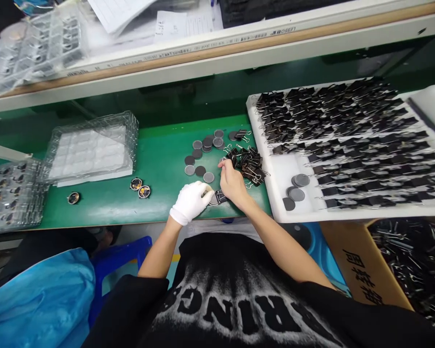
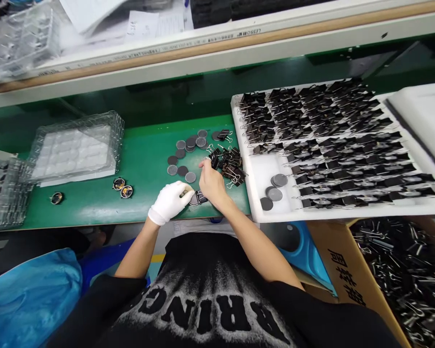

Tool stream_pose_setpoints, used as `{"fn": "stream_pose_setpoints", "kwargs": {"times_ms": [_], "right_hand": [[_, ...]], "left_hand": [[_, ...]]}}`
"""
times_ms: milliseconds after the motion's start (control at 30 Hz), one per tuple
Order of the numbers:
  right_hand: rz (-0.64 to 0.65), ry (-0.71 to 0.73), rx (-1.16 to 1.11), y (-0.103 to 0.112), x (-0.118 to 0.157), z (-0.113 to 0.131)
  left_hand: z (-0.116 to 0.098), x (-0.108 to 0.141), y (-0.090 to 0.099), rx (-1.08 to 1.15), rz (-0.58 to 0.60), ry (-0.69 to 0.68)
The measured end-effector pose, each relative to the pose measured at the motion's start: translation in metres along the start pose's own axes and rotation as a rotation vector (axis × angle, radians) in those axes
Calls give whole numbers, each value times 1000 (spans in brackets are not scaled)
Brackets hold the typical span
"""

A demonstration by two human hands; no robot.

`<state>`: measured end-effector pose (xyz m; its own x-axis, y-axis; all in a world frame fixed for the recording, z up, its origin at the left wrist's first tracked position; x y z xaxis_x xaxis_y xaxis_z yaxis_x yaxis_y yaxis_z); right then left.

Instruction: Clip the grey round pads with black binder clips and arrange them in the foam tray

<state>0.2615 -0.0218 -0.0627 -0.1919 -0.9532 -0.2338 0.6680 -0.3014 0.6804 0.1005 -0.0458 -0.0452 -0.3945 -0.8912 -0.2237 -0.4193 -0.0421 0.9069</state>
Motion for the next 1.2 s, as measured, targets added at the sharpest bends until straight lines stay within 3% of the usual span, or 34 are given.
{"fn": "stream_pose_setpoints", "kwargs": {"times_ms": [233,400,500,600,667,733,800,867,967,1067,1200], "right_hand": [[-24,-9,-36,0,-1,2],[-96,-14,-129,6,6,8],[-259,103,-175,28,18,17],[-392,189,51,59,22,22],[-370,191,278,72,13,21],[-284,221,439,77,-2,20],[-176,276,503,74,-18,18],[-106,312,494,68,-31,18],[-97,340,424,66,-41,22],[-128,295,324,69,-35,29],[-147,42,150,66,-3,34]], "left_hand": [[-1,7,4,-74,-56,96],[-10,18,10,-54,10,-115],[-18,21,2,-178,40,-177],[-21,27,0,-308,-14,-37],[-19,30,7,-393,-56,97],[-17,29,19,-422,-72,126],[-14,23,32,-395,-38,-8],[-11,16,41,-348,66,-241],[3,10,45,-306,215,-448],[19,8,43,-339,212,-373],[29,13,34,-368,55,-187]]}}
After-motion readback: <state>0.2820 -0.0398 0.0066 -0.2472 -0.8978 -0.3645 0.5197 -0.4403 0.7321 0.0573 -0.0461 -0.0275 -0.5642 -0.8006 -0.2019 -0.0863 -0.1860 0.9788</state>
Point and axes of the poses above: each hand's wrist, its own x-axis away from the middle knuckle, its own y-axis out of the back of the hand, z = x × y, the point moved 4 cm from there along -x, towards the middle knuckle, and after that the axes turned 13 degrees about -z, right-handed, at the moved point
